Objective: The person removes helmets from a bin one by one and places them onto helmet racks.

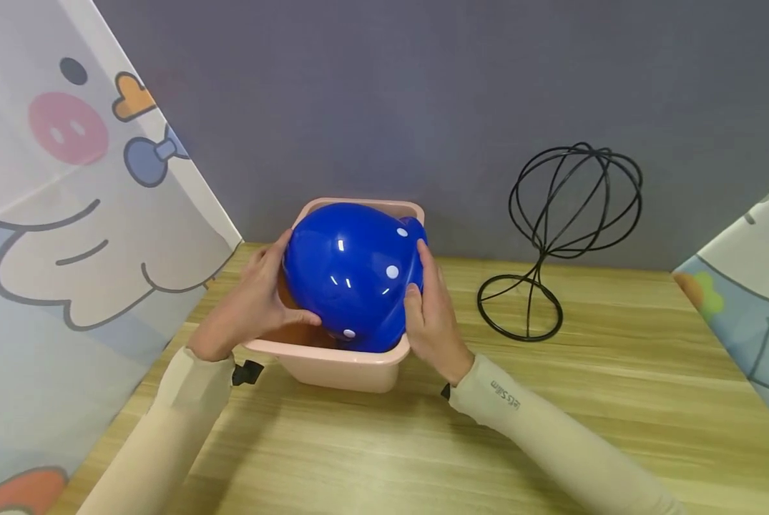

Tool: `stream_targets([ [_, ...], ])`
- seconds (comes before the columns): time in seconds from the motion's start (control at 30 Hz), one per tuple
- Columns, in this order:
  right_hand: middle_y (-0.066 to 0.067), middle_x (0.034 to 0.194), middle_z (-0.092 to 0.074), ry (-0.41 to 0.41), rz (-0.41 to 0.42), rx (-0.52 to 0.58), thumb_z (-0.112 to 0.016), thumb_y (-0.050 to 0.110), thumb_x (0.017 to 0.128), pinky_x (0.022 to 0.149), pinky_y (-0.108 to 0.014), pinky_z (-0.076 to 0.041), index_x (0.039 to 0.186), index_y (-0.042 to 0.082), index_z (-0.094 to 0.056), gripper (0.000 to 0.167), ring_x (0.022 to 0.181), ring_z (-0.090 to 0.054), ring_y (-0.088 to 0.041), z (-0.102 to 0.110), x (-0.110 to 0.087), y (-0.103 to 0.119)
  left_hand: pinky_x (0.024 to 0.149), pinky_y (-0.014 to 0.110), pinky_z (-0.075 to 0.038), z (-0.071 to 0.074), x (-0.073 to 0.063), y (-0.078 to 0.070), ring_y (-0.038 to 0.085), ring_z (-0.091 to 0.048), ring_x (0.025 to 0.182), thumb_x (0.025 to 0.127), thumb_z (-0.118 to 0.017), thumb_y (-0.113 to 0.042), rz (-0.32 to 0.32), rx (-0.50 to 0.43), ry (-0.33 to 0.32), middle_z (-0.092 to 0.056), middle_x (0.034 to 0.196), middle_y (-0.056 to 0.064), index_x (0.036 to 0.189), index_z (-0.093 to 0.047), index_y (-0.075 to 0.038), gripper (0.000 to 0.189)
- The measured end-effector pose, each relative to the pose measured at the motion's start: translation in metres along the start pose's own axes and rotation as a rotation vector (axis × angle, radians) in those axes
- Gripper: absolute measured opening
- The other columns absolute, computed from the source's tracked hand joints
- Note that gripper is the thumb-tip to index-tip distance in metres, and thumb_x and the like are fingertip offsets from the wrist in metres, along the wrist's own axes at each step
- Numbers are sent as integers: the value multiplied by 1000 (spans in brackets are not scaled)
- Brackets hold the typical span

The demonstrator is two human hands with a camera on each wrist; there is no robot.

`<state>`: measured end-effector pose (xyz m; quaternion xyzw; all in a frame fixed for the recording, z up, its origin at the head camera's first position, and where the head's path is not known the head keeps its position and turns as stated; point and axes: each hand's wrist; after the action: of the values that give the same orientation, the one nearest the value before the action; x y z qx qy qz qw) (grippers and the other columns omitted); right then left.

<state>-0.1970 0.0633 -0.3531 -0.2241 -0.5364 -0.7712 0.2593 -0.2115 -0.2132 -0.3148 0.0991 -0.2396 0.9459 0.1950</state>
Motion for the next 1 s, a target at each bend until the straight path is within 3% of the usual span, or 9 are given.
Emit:
stream_targets([
  [0.2,-4,153,-21,-7,-20,7,-34,3,96,106,-47,-29,151,12,-18,58,135,-29,-22,-1,-2,1,90,65,-38,1,-3,1,40,-29,133,57,-84,-55,-55,-57,-28,-22,153,9,152,2,-32,130],
  [0.4,-5,151,-27,-23,5,-2,-36,3,96,104,-48,-33,149,13,-24,55,133,-33,-21,0,-2,0,92,65,-34,1,-4,0,42,-25,135,59,-85,-47,-83,-43,-43,-17,155,10,152,1,-30,128],
  [0.67,-7,151,-29,-27,47,82,-34,-6,93,102,-47,-35,148,9,-26,58,133,-35,-22,-1,-2,1,97,62,-33,2,-8,-2,38,-24,136,82,-71,-45,-17,-143,-64,-15,155,11,153,-4,-19,101],
  [0.83,-19,143,-39,-75,10,101,-37,-12,88,97,-47,-41,139,-3,-36,52,124,-46,-27,4,1,21,98,61,-33,0,-7,-2,37,-26,135,78,-75,-46,-31,-150,-75,-18,154,10,153,-7,-20,105],
  [1.0,-20,128,-54,-119,-32,131,-41,-10,84,80,-43,-52,127,0,-48,45,107,-59,-27,7,8,22,97,59,-35,0,-4,-2,34,-31,132,71,-82,-44,-93,-157,-106,-25,151,9,152,-13,-19,109],
])
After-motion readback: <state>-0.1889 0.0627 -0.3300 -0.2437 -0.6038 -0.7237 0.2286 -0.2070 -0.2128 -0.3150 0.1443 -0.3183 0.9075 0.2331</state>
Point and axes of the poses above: each hand's wrist, its own x-axis towards the middle knuckle, its own z-axis out of the back of the hand, y = z × x
